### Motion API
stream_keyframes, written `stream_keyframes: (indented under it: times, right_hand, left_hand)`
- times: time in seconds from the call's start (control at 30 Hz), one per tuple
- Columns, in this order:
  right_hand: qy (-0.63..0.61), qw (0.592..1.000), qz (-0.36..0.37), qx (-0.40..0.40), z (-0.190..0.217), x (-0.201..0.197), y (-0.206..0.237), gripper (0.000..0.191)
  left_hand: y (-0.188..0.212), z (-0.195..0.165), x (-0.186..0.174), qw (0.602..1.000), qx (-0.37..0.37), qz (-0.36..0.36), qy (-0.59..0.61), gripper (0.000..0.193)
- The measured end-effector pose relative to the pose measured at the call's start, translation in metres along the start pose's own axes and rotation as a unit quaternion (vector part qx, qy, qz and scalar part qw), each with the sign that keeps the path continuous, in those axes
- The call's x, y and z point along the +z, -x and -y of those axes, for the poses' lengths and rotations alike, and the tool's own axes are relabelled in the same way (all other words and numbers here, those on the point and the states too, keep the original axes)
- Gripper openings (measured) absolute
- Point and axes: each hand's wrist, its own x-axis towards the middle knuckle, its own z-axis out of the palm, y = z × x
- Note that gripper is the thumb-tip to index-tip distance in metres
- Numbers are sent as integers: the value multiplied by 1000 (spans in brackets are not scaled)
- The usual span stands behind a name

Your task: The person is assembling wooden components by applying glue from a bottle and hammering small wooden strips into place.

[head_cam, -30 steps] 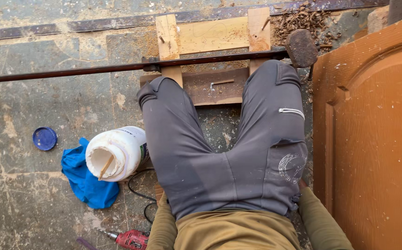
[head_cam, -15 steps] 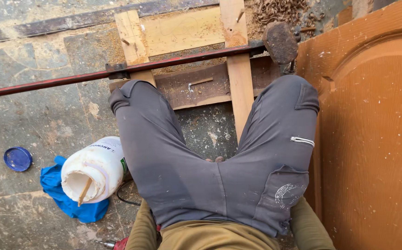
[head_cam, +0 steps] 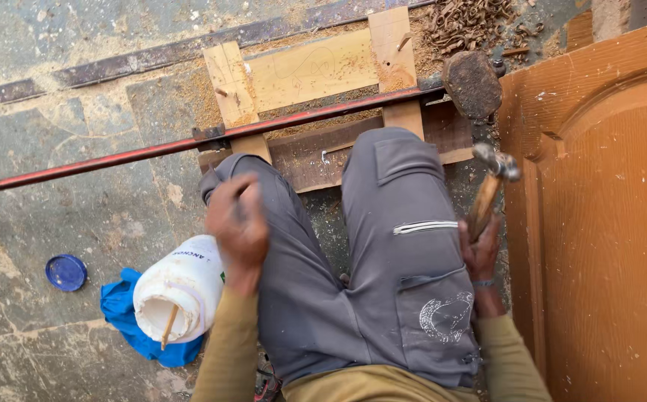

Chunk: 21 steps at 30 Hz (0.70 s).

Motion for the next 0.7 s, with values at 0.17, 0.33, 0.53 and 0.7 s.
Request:
stream_keyframes:
  times: [0.17,0.33,0.53,0.7]
  right_hand:
    - [-39,994,12,-105,76,-24,-96,39]
    - [-155,981,103,59,146,-42,-151,36]
    - [-143,978,141,56,155,-19,-197,39]
    - [-157,977,125,66,144,18,-199,35]
  left_hand:
    - [-114,18,170,988,82,129,-38,30]
    - [-187,34,263,960,46,146,-234,55]
    - [-213,52,308,902,-103,259,-330,64]
    - [-209,65,320,914,-110,227,-317,59]
